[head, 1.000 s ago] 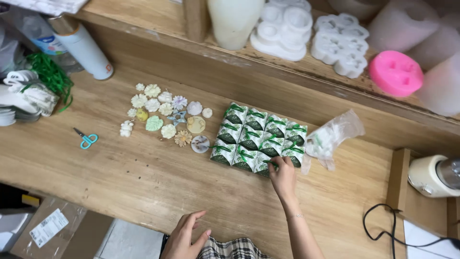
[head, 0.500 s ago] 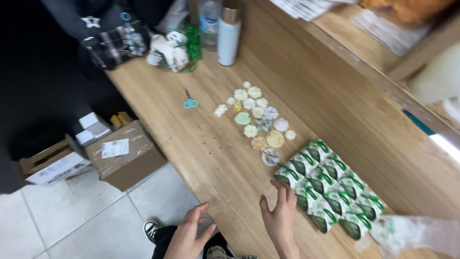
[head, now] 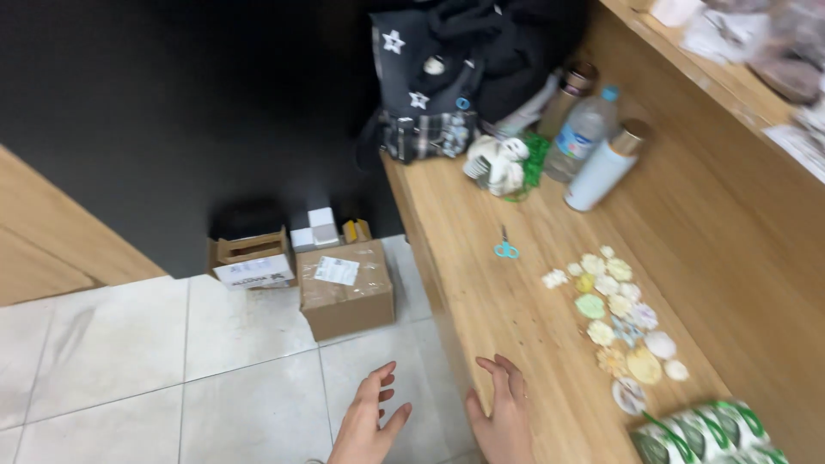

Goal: Move packaged candles from a display shelf to a production workbench and back.

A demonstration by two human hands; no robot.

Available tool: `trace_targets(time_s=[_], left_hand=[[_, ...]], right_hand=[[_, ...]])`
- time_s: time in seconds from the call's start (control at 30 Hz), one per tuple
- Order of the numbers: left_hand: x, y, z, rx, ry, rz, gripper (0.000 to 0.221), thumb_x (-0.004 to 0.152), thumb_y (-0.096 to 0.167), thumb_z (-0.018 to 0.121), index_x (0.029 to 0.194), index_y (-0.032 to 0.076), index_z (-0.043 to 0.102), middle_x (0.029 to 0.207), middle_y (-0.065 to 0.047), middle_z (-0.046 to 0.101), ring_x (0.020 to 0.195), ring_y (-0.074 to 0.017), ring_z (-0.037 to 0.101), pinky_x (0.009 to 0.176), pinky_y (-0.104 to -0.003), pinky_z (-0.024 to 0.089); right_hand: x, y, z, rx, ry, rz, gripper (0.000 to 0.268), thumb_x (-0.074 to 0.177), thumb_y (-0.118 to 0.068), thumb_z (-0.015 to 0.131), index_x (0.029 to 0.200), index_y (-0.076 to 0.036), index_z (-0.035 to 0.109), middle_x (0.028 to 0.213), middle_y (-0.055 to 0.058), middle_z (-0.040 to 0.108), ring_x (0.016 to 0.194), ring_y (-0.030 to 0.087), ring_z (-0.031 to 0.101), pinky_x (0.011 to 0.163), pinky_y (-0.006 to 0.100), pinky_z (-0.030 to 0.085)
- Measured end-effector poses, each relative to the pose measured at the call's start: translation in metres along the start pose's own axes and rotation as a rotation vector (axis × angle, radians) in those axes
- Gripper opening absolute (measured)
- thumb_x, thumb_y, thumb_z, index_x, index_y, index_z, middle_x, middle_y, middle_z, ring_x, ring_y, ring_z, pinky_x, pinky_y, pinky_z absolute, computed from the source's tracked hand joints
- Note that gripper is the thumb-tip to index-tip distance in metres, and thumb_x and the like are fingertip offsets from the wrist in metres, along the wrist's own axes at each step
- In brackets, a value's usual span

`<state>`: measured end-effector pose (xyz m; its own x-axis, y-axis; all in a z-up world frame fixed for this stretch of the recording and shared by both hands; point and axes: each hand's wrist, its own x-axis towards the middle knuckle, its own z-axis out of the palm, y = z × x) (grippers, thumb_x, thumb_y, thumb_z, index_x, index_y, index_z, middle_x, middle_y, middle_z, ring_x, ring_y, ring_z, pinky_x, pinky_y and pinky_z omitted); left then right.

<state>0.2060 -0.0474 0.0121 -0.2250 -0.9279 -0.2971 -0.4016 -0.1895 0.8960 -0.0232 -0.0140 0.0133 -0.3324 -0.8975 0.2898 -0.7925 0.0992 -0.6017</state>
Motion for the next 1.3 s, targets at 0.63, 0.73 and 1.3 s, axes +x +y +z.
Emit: trace_targets(time_s=[0.63, 0.73, 1.3], left_hand=[[-0.041, -0.116, -0.256, -0.139, 0.567, -0.237, 0.061, 0.09, 0.025, 0.073, 0.146, 0.021, 0.05, 0.142, -0.005, 0.055, 0.13, -0.0225, 0.061, 0.095, -0.04, 0.06], [-0.048, -0.132, -0.276, -0.205, 0.594, -0.369, 0.057, 0.092, 0.027, 0.072, 0.144, 0.022, 0.047, 0.145, -0.004, 0.051, 0.134, -0.0231, 0.058, 0.102, -0.042, 0.058], [-0.026, -0.233, -0.45, -0.548, 1.102, -0.71, 0.055, 0.097, 0.024, 0.068, 0.147, 0.017, 0.044, 0.148, -0.013, 0.042, 0.142, -0.0347, 0.048, 0.111, -0.054, 0.052]], right_hand=[[0.064, -0.213, 0.245, 0.239, -0.606, -0.288, 0.052, 0.08, -0.02, 0.073, 0.131, -0.021, 0.063, 0.138, 0.01, 0.056, 0.127, 0.03, 0.059, 0.084, 0.041, 0.055], [0.072, -0.229, 0.299, 0.206, -0.603, -0.581, 0.049, 0.078, -0.017, 0.079, 0.125, -0.015, 0.065, 0.137, 0.016, 0.053, 0.128, 0.036, 0.054, 0.103, 0.042, 0.045], [0.081, -0.547, 0.526, 0.147, -1.28, -1.017, 0.045, 0.088, -0.017, 0.07, 0.132, -0.015, 0.062, 0.139, 0.011, 0.052, 0.137, 0.028, 0.05, 0.111, 0.04, 0.042]])
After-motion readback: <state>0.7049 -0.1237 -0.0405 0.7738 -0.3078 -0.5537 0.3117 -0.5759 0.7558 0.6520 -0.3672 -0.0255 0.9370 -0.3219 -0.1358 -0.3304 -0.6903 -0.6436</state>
